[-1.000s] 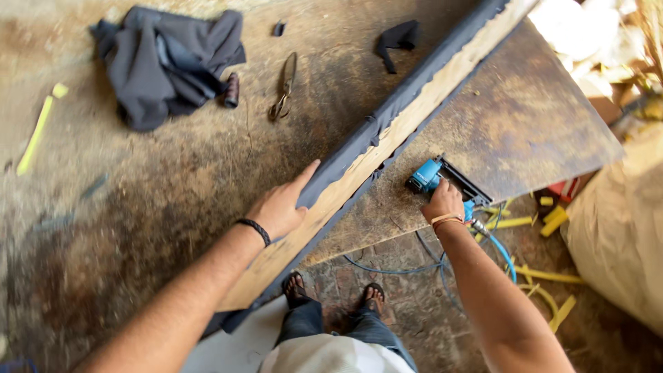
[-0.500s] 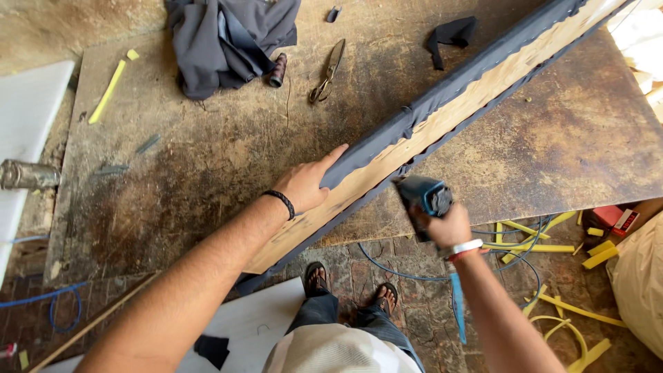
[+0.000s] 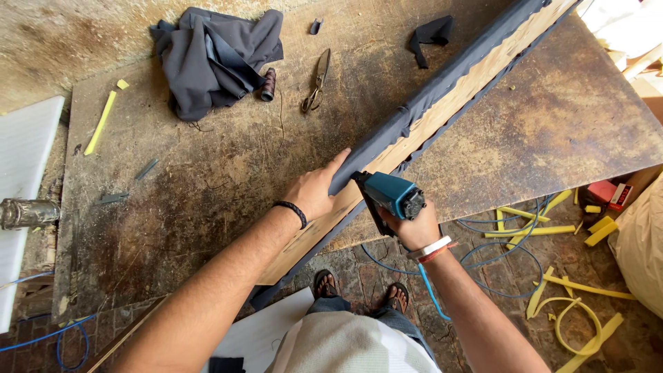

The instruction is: The person staples dark fabric along the edge of a long wooden panel using a pneumatic nail gun, folding and pressing the fabric edge as they work along the panel. They then use scissors to trim excess fabric and continue stapling the folded edge along the frame.

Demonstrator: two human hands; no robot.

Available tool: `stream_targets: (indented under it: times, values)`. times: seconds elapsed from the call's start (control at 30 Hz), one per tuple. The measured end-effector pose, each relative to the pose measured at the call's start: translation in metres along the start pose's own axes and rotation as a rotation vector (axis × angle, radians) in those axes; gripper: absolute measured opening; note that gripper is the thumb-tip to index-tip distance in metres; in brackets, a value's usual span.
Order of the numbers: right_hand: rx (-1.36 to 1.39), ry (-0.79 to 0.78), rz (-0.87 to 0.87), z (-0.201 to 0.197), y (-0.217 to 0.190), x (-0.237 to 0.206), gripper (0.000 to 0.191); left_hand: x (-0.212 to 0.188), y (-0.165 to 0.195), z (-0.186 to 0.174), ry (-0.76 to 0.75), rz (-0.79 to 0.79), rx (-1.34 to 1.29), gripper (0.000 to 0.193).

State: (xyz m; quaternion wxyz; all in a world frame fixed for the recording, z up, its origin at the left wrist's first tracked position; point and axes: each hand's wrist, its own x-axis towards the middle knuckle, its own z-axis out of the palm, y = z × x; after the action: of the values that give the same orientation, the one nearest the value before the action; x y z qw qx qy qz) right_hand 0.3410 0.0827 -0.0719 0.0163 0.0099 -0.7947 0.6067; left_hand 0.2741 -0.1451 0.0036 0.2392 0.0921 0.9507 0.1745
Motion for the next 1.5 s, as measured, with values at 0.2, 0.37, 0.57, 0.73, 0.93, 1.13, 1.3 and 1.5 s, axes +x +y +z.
stream_targets:
  times: [0.2,0.37,0.57,0.73,0.93,1.13,1.3,1.5]
  values:
    - [-0.071,-0.019,0.245,0.005,0.006,0.005,0.041,-0.004,0.000,-0.006,-0.019,0.010,0.068,0.108]
    - [-0.652,-0.205,0.553,-0.028,0.046,0.046,0.050,-0.004,0.001,0.001,0.023,0.024,0.045,0.108]
    - [-0.954,-0.108,0.355,-0.064,0.102,0.063,0.083,-0.008,0.003,0.002,0.049,0.063,0.024,0.106]
    - [-0.917,0.112,0.234,-0.051,0.102,0.047,0.072,-0.008,0.006,0.006,0.065,0.045,-0.008,0.098]
    - [0.224,0.366,0.144,0.037,0.037,0.007,0.042,0.000,-0.006,0.016,0.055,0.013,-0.072,0.088]
    - [0.877,-0.004,0.700,0.112,-0.020,-0.024,0.045,-0.004,-0.031,0.027,-0.087,0.364,-0.476,0.090]
    - [0.953,0.355,0.663,0.150,-0.023,-0.044,0.036,-0.048,-0.080,0.039,-0.237,0.433,-0.633,0.098]
    - [0.581,0.820,0.212,0.180,0.013,-0.036,0.037,-0.103,-0.134,0.071,-0.221,0.560,-0.922,0.080]
